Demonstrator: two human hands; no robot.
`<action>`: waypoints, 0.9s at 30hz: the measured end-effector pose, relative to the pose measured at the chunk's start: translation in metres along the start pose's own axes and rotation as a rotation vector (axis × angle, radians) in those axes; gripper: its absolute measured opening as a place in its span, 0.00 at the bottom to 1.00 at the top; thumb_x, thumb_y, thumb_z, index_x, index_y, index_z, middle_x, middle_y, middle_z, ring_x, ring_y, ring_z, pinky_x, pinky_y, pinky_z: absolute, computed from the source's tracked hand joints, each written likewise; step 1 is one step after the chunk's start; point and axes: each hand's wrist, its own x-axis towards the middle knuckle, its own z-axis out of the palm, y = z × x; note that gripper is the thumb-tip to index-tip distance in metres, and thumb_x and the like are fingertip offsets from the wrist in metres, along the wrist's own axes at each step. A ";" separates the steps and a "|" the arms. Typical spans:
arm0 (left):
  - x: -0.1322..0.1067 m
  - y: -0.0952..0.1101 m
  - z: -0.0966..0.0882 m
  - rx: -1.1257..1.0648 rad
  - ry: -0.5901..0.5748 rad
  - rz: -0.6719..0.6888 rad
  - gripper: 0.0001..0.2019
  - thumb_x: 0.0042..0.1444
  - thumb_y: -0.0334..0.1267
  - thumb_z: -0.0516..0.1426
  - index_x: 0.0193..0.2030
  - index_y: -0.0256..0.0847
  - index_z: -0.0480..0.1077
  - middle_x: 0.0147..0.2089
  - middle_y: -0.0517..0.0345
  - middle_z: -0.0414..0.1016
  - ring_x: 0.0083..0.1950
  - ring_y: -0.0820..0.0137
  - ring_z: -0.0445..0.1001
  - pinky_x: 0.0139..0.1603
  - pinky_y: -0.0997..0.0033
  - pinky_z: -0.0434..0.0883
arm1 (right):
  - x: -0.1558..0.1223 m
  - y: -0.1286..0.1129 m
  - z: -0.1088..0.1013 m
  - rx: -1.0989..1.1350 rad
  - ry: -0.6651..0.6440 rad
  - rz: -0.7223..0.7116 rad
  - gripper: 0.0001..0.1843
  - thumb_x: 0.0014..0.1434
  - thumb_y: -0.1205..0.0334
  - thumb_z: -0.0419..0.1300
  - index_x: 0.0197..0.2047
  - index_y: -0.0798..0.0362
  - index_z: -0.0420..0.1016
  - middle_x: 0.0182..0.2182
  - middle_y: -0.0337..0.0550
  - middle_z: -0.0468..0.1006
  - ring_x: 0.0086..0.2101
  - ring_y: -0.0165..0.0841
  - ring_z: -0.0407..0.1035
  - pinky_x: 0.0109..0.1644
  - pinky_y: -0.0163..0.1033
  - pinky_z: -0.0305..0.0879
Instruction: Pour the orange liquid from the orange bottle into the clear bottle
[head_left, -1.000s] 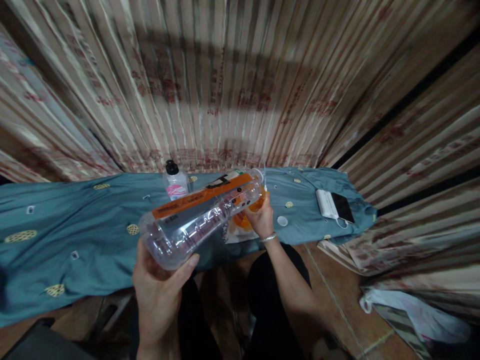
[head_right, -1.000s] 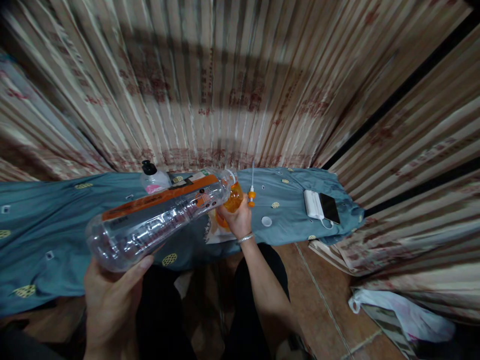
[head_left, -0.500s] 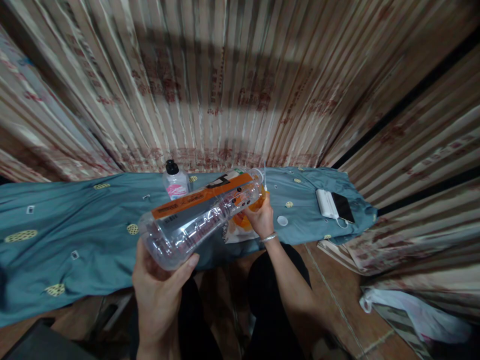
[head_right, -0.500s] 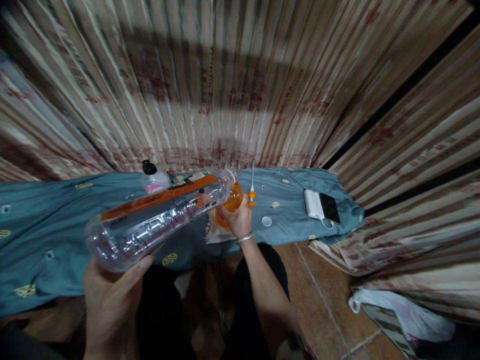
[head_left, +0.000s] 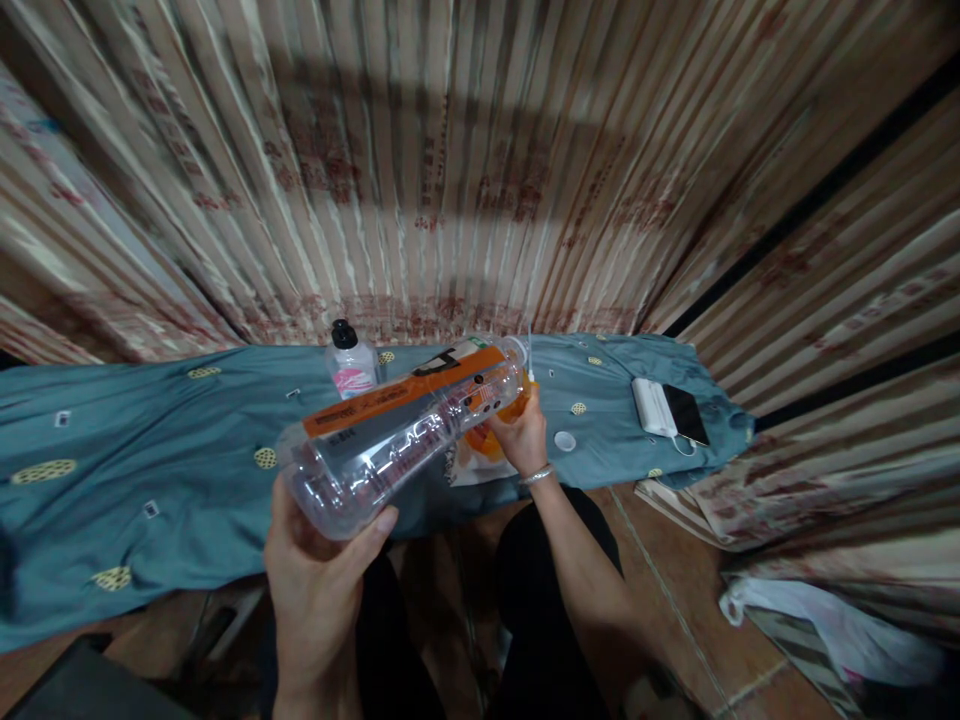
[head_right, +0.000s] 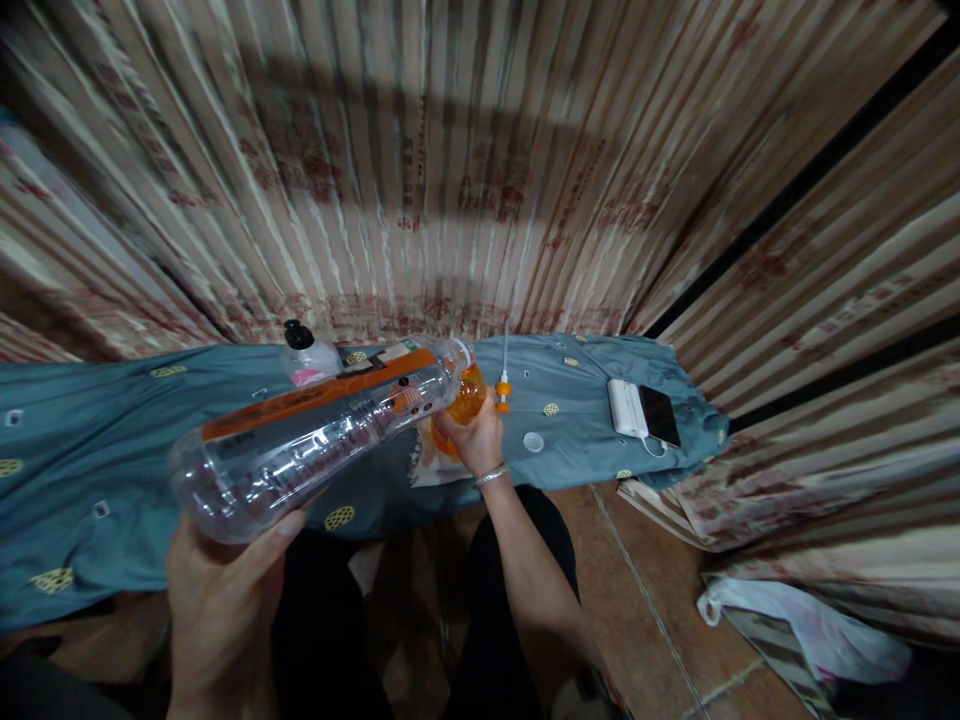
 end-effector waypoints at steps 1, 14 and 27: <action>0.000 0.000 0.000 0.005 -0.004 -0.001 0.35 0.40 0.41 0.78 0.57 0.44 0.78 0.51 0.53 0.82 0.50 0.61 0.81 0.58 0.60 0.76 | 0.000 0.000 0.000 0.002 -0.002 -0.004 0.31 0.48 0.51 0.75 0.50 0.46 0.66 0.40 0.42 0.84 0.38 0.44 0.82 0.42 0.45 0.78; 0.000 -0.001 -0.001 -0.039 -0.027 0.003 0.33 0.41 0.37 0.78 0.56 0.44 0.79 0.52 0.54 0.82 0.49 0.63 0.80 0.60 0.61 0.76 | 0.000 0.000 0.000 0.010 -0.009 0.004 0.32 0.47 0.48 0.76 0.49 0.46 0.65 0.39 0.42 0.83 0.39 0.44 0.82 0.44 0.46 0.77; -0.001 0.000 0.001 -0.058 -0.029 0.008 0.33 0.42 0.37 0.78 0.58 0.44 0.78 0.51 0.55 0.82 0.50 0.64 0.79 0.61 0.63 0.74 | 0.000 0.001 0.000 0.004 -0.005 -0.008 0.33 0.46 0.49 0.77 0.49 0.46 0.65 0.40 0.42 0.84 0.39 0.45 0.82 0.42 0.45 0.77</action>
